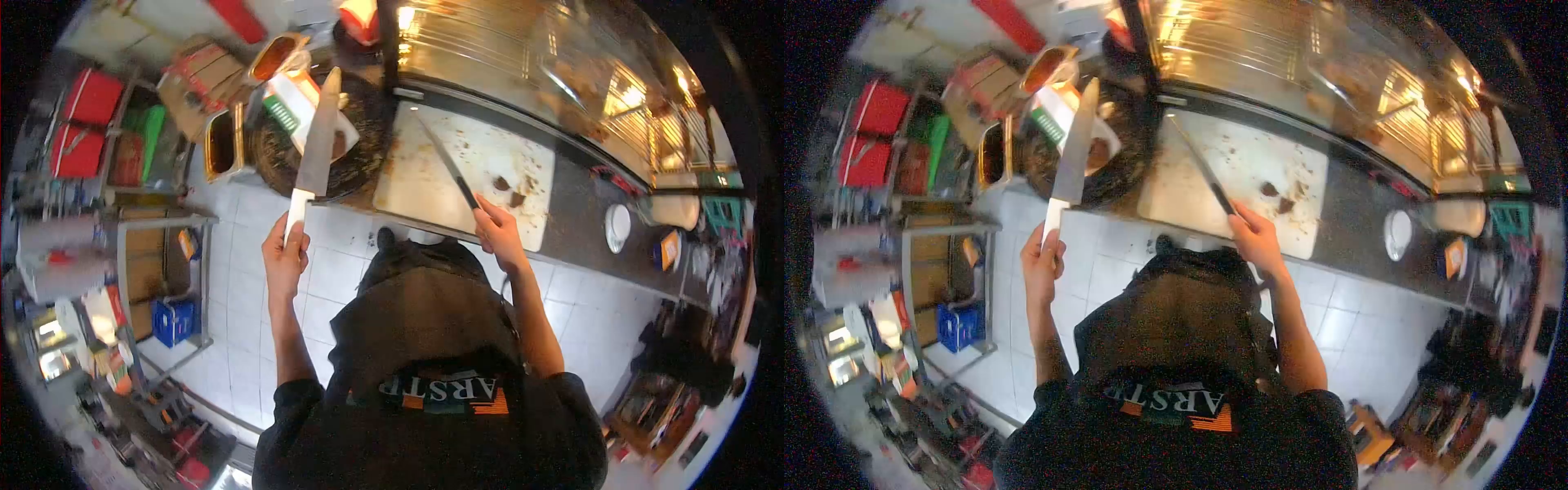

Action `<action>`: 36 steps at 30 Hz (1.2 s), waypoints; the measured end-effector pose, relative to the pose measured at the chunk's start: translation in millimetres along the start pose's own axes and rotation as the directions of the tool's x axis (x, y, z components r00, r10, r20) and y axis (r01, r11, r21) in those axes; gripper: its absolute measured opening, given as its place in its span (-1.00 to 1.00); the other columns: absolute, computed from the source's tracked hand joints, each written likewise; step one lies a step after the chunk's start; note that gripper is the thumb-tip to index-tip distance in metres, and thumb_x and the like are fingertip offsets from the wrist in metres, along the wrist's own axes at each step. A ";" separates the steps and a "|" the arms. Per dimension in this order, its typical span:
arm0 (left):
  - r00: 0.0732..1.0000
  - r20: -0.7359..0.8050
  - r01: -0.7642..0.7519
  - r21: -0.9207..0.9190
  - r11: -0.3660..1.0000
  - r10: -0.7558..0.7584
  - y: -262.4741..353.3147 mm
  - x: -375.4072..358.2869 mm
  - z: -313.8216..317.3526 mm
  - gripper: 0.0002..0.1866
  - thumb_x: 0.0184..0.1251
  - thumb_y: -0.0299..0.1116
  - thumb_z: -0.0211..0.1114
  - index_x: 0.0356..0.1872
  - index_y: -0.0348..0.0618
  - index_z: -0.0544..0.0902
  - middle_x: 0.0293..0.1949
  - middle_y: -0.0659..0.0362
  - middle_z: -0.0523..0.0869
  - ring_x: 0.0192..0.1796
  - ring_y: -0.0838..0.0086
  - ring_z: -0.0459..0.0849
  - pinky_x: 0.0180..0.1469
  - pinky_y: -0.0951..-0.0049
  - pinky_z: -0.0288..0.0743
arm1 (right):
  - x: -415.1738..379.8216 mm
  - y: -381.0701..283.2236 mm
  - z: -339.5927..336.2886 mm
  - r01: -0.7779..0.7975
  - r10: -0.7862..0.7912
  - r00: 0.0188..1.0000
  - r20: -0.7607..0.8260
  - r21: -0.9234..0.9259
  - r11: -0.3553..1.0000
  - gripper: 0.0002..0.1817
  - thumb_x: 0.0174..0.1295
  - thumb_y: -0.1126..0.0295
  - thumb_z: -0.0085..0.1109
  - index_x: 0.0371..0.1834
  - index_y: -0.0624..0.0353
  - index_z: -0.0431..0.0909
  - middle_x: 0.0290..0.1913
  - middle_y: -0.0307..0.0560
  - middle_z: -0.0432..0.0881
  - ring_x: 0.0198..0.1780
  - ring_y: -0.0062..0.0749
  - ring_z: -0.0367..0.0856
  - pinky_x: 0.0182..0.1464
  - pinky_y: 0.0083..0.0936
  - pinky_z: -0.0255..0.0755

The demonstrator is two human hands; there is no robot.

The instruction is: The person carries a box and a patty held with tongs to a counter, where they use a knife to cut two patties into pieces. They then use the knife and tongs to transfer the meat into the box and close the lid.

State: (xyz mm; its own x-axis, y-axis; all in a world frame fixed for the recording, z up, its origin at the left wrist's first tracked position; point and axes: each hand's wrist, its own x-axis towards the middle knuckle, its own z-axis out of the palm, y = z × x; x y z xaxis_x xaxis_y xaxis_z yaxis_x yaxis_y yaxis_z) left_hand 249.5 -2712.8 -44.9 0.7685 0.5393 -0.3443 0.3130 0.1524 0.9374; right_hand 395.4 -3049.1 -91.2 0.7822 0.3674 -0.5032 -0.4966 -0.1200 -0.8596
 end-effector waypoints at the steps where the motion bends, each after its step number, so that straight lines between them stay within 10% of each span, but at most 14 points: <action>1: 0.996 0.094 0.004 0.017 1.000 -0.006 -1.2 4.2 7.6 -0.67 0.44 -0.32 0.15 0.15 -0.20 0.54 -0.59 0.38 0.42 -0.69 0.84 0.18 -0.70 0.76 0.01 | -13.4 16.1 -23.4 -0.004 0.008 0.999 -0.045 0.087 0.996 -0.48 0.36 0.22 0.11 0.36 0.12 0.35 -0.60 -0.45 0.30 -0.64 -0.78 0.20 -0.67 -0.75 0.00; 5: 0.926 0.365 0.032 0.172 0.985 -0.094 -34.5 20.7 71.3 -0.72 0.46 -0.30 0.11 0.08 -0.18 0.57 -0.59 0.39 0.42 -0.66 0.81 0.23 -0.67 0.73 0.08 | -91.4 88.4 -93.7 -0.047 0.210 0.904 -0.371 0.403 0.914 -0.59 0.39 0.24 0.08 0.23 0.16 0.43 -0.61 -0.40 0.32 -0.71 -0.74 0.16 -0.71 -0.75 0.01; 7: 0.841 0.535 -0.183 0.145 0.972 0.079 -62.7 31.4 105.6 -0.68 0.43 -0.26 0.13 0.09 -0.18 0.57 -0.57 0.37 0.45 -0.62 0.75 0.28 -0.62 0.67 0.15 | -134.3 113.0 -111.3 -0.062 0.246 0.891 -0.381 0.435 0.898 -0.62 0.38 0.23 0.08 0.18 0.15 0.46 -0.62 -0.39 0.33 -0.70 -0.74 0.18 -0.71 -0.75 0.02; 9: 0.791 0.593 0.054 0.178 0.983 -0.151 -72.4 30.3 128.8 -0.65 0.42 -0.25 0.14 0.11 -0.22 0.55 -0.55 0.36 0.47 -0.58 0.73 0.32 -0.57 0.65 0.17 | -156.7 135.1 -116.5 -0.078 0.280 0.884 -0.375 0.472 0.878 -0.62 0.37 0.21 0.10 0.17 0.15 0.47 -0.62 -0.38 0.32 -0.69 -0.74 0.19 -0.71 -0.75 0.02; 15: 0.696 0.698 0.016 0.222 0.975 -0.170 -114.6 34.2 162.4 -0.56 0.37 -0.17 0.17 0.18 -0.20 0.52 -0.54 0.33 0.49 -0.63 0.74 0.30 -0.64 0.69 0.14 | -152.3 146.2 -120.3 -0.081 0.292 0.866 -0.407 0.461 0.883 -0.52 0.34 0.19 0.15 0.25 0.17 0.43 -0.62 -0.40 0.31 -0.68 -0.76 0.14 -0.70 -0.75 -0.01; 36: 0.794 0.549 0.251 0.096 0.963 -0.261 -140.2 15.8 157.3 -0.58 0.41 -0.18 0.18 0.19 -0.15 0.51 -0.56 0.35 0.44 -0.59 0.74 0.29 -0.64 0.67 0.11 | -79.2 130.3 -166.1 -0.206 0.275 0.953 -0.126 0.394 0.896 -0.56 0.37 0.22 0.11 0.26 0.14 0.42 -0.60 -0.34 0.35 -0.65 -0.72 0.17 -0.69 -0.75 0.03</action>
State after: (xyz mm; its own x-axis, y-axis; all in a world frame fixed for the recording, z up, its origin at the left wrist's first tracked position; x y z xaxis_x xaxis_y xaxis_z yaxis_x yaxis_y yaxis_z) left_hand 305.5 -2856.0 -189.9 0.8348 -0.0667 -0.5465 0.5476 0.2029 0.8118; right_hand 331.2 -3247.0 -178.1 0.6565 0.2010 -0.7271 -0.7543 0.1804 -0.6312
